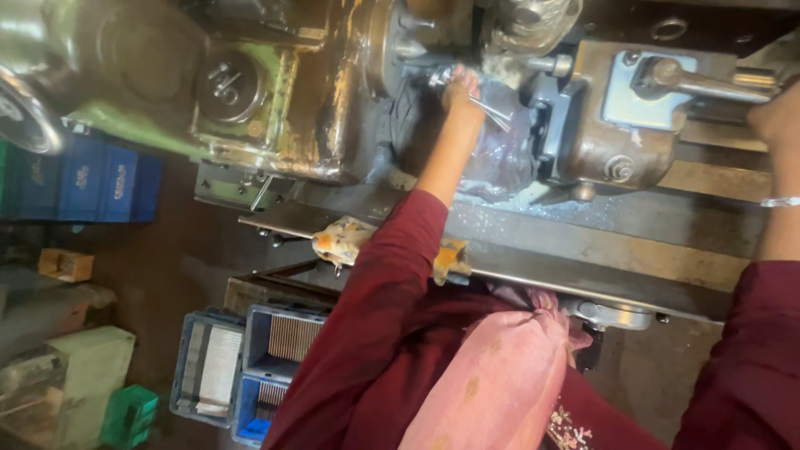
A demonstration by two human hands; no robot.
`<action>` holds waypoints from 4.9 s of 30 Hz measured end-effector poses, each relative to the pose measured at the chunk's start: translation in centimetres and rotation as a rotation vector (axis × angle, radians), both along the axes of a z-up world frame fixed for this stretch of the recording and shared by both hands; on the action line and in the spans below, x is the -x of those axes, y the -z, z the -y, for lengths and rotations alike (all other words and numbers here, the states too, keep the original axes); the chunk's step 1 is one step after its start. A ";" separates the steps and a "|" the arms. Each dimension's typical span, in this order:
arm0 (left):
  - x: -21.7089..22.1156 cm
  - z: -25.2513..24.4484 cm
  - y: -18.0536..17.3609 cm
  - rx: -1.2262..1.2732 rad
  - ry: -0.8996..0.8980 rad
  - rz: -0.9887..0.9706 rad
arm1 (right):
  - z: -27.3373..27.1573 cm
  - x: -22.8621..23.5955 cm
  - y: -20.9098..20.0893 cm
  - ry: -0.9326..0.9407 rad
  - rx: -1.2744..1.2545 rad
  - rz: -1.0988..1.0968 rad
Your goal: The person repeatedly picks up small metal parts from a blue tray, presses them against a rotating grinding wheel on a bench grinder, and returns them to the tray. The task is performed one at a time in a repetitive cycle.
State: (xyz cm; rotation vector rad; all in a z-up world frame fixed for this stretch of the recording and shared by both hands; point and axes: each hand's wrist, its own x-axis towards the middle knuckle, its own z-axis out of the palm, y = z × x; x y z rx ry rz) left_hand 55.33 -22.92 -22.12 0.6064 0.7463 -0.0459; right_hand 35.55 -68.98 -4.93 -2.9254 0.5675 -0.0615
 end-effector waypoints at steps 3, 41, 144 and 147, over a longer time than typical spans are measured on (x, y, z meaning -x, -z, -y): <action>1.4 0.2 0.1 0.111 -0.115 0.167 | 1.8 -0.6 2.6 0.006 -0.037 0.022; 1.1 -1.6 -6.1 0.029 -0.211 0.019 | -2.1 -0.9 -0.7 0.003 -0.137 0.116; 47.2 -27.0 -21.5 -1.176 0.003 0.193 | -60.1 25.4 -4.9 0.102 -2.070 -0.474; 49.3 -27.9 -21.6 -1.328 -0.057 0.234 | -61.1 27.2 -5.0 0.072 -2.140 -0.485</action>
